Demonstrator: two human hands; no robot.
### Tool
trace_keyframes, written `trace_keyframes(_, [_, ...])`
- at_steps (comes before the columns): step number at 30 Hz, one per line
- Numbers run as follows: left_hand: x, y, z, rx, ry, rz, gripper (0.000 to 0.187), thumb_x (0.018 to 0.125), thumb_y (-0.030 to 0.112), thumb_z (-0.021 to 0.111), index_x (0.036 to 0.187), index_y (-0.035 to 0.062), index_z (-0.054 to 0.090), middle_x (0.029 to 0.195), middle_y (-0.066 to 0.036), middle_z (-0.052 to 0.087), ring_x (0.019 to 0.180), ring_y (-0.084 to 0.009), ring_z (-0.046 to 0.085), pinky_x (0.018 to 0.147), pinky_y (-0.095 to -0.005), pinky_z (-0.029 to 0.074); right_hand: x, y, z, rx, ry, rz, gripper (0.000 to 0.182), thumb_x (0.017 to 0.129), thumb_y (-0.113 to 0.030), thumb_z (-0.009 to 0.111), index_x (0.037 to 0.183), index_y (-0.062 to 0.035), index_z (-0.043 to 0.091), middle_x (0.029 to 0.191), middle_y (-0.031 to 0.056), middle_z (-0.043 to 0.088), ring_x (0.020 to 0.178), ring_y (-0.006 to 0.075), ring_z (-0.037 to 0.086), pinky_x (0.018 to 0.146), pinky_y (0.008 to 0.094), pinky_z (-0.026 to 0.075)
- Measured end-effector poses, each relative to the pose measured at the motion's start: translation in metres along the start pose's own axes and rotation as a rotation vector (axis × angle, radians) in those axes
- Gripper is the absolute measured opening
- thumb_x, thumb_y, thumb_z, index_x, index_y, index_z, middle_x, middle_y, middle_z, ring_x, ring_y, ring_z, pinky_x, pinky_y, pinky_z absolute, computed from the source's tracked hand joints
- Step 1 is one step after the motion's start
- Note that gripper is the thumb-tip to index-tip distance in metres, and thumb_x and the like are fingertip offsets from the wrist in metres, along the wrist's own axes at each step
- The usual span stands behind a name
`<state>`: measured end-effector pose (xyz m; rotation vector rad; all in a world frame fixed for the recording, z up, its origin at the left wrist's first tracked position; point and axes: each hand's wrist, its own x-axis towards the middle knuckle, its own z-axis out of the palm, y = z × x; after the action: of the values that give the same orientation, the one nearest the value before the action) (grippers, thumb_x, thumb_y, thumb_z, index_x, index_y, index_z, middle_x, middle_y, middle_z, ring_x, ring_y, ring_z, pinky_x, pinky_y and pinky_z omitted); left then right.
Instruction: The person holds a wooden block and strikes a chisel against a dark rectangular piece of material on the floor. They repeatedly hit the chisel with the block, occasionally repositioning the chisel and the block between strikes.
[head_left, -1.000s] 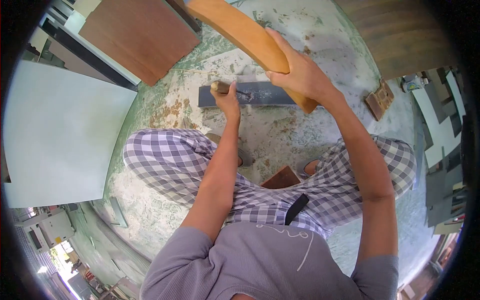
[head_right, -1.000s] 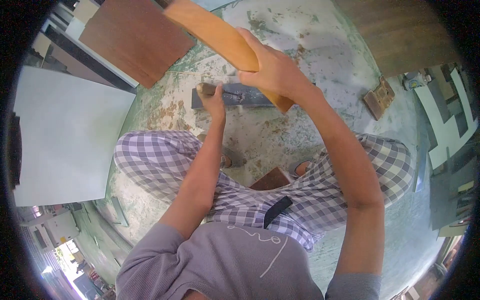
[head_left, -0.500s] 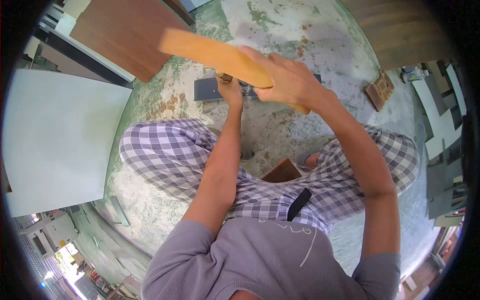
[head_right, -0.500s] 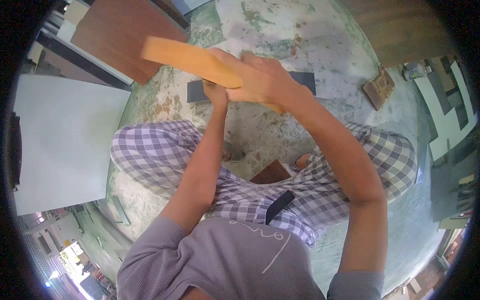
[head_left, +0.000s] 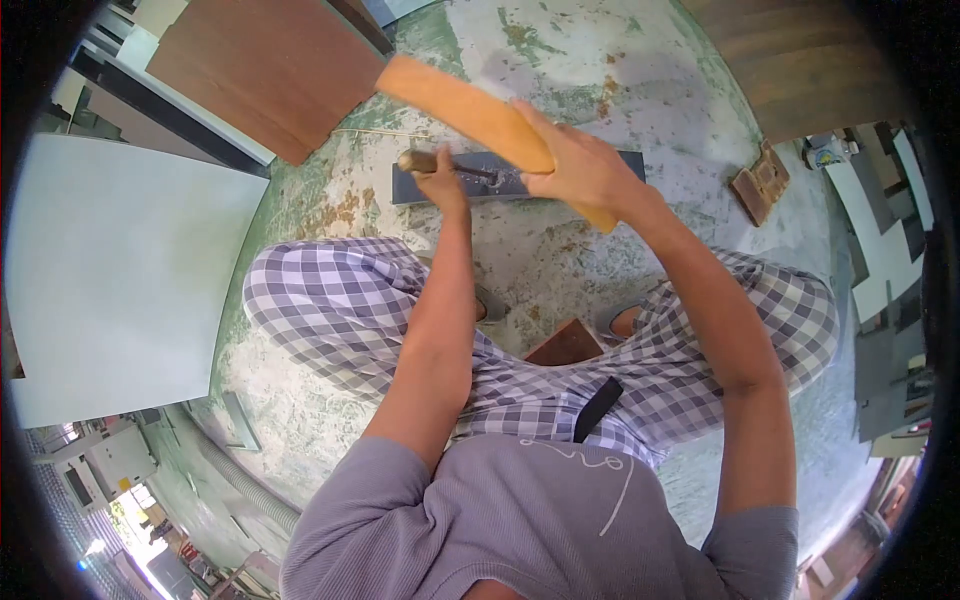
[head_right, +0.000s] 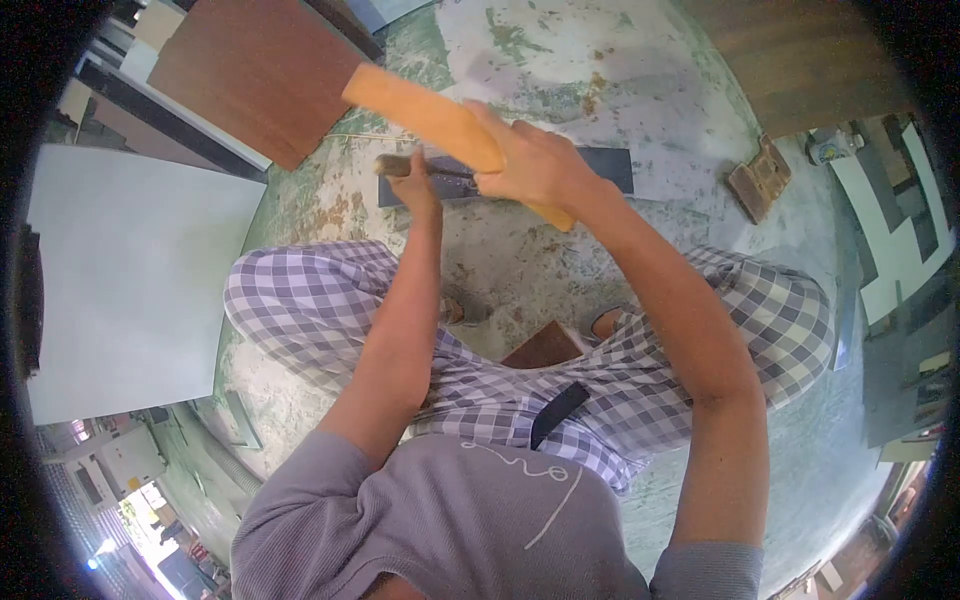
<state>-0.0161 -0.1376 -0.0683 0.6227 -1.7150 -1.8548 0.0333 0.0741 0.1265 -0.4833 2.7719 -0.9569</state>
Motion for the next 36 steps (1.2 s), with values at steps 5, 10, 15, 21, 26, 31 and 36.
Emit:
trace_keyframes(5, [0.014, -0.036, -0.043, -0.277, 0.506, -0.562, 0.046, 0.083, 0.032, 0.071, 0.107, -0.0032, 0.053, 0.102, -0.013, 0.059, 0.080, -0.0213, 0.059, 0.069, -0.0334, 0.051, -0.002, 0.011, -0.019, 0.106, -0.021, 0.099, 0.085, 0.074, -0.033, 0.063, 0.148, -0.0205, 0.022, 0.113, 0.0237, 0.059, 0.099, 0.0360, 0.060, 0.086, 0.0418, 0.046])
trace_keyframes(10, [-0.003, -0.072, -0.067, -0.426, 0.592, -0.738, 0.050, 0.085, 0.033, 0.068, 0.113, -0.0028, 0.048, 0.111, -0.012, 0.053, 0.086, -0.0218, 0.059, 0.069, -0.0341, 0.051, 0.000, 0.016, -0.019, 0.113, -0.074, 0.157, 0.085, 0.075, -0.034, 0.063, 0.148, -0.0200, 0.022, 0.109, 0.0235, 0.061, 0.099, 0.0359, 0.060, 0.086, 0.0410, 0.045])
trace_keyframes(15, [0.016, -0.052, -0.052, -0.354, 0.434, -0.530, 0.043, 0.082, 0.019, 0.067, 0.112, -0.0009, 0.041, 0.090, -0.012, 0.058, 0.074, -0.0219, 0.058, 0.064, -0.0382, 0.048, 0.006, 0.009, -0.015, 0.066, -0.098, 0.152, 0.086, 0.075, -0.035, 0.063, 0.148, -0.0201, 0.021, 0.111, 0.0238, 0.061, 0.100, 0.0367, 0.060, 0.087, 0.0415, 0.045])
trace_keyframes(21, [0.010, -0.019, -0.024, 0.153, 0.219, -0.033, 0.043, 0.077, 0.015, 0.071, 0.106, -0.0035, 0.046, 0.095, -0.015, 0.056, 0.083, -0.0254, 0.056, 0.074, -0.0368, 0.045, 0.006, 0.004, -0.022, 0.096, -0.083, 0.138, 0.085, 0.076, -0.035, 0.063, 0.147, -0.0203, 0.020, 0.110, 0.0235, 0.061, 0.099, 0.0372, 0.060, 0.087, 0.0424, 0.045])
trace_keyframes(26, [-0.006, 0.011, -0.005, 0.362, 0.020, 0.177, 0.055, 0.075, 0.018, 0.076, 0.114, -0.0057, 0.045, 0.105, -0.020, 0.051, 0.097, -0.0342, 0.055, 0.083, -0.0415, 0.043, 0.005, -0.004, -0.030, 0.130, 0.013, 0.082, 0.086, 0.071, -0.034, 0.063, 0.146, -0.0200, 0.024, 0.104, 0.0240, 0.062, 0.095, 0.0388, 0.060, 0.082, 0.0434, 0.047])
trace_keyframes(31, [-0.022, 0.027, 0.007, 0.540, 0.047, 0.256, 0.056, 0.074, 0.020, 0.077, 0.116, -0.0006, 0.047, 0.104, -0.018, 0.050, 0.097, -0.0380, 0.054, 0.082, -0.0447, 0.043, -0.002, -0.035, -0.048, 0.205, 0.108, -0.058, 0.083, 0.075, -0.029, 0.065, 0.147, -0.0225, 0.023, 0.111, 0.0222, 0.061, 0.097, 0.0366, 0.061, 0.084, 0.0405, 0.046])
trace_keyframes(36, [-0.025, 0.032, 0.016, 0.544, 0.018, 0.186, 0.054, 0.076, 0.022, 0.076, 0.116, -0.0004, 0.047, 0.107, -0.017, 0.049, 0.098, -0.0380, 0.053, 0.083, -0.0441, 0.043, -0.005, -0.039, -0.032, 0.178, 0.237, -0.230, 0.084, 0.073, -0.028, 0.065, 0.146, -0.0260, 0.025, 0.109, 0.0202, 0.059, 0.093, 0.0358, 0.060, 0.083, 0.0401, 0.048])
